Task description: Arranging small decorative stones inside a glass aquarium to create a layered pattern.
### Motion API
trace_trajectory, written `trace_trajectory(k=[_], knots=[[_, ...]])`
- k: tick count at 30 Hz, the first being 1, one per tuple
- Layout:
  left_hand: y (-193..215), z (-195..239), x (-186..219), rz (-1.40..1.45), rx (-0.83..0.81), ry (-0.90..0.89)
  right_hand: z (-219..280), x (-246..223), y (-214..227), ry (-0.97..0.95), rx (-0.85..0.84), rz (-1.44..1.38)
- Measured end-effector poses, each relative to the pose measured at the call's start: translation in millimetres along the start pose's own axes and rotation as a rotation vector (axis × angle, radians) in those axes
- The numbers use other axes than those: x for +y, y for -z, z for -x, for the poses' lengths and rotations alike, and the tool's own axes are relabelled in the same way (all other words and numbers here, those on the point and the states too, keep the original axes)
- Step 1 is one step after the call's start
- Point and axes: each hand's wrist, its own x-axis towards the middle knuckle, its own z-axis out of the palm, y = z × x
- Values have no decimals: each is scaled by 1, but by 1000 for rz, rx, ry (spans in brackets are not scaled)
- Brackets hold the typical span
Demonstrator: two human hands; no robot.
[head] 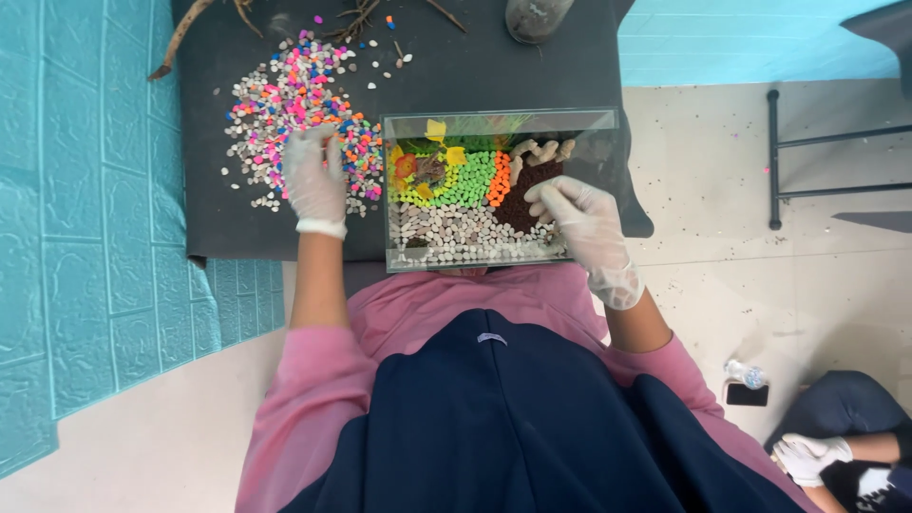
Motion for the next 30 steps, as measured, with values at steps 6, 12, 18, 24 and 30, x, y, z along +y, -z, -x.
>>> trace_trajectory(k=[6, 12, 18, 24, 30], knots=[[107, -37, 145, 545, -114, 152, -10, -24, 8, 234, -162, -97], [82, -14, 211, 819, -333, 287, -5, -47, -19, 484, -272, -50], [70, -8, 221, 1002, -375, 404, -14, -44, -14, 648, -250, 66], [54, 1, 218, 1072, -348, 454, -22, -39, -14, 828, -226, 171], [52, 2, 213, 1102, -307, 500, -45, -33, -7, 833, -315, 375]])
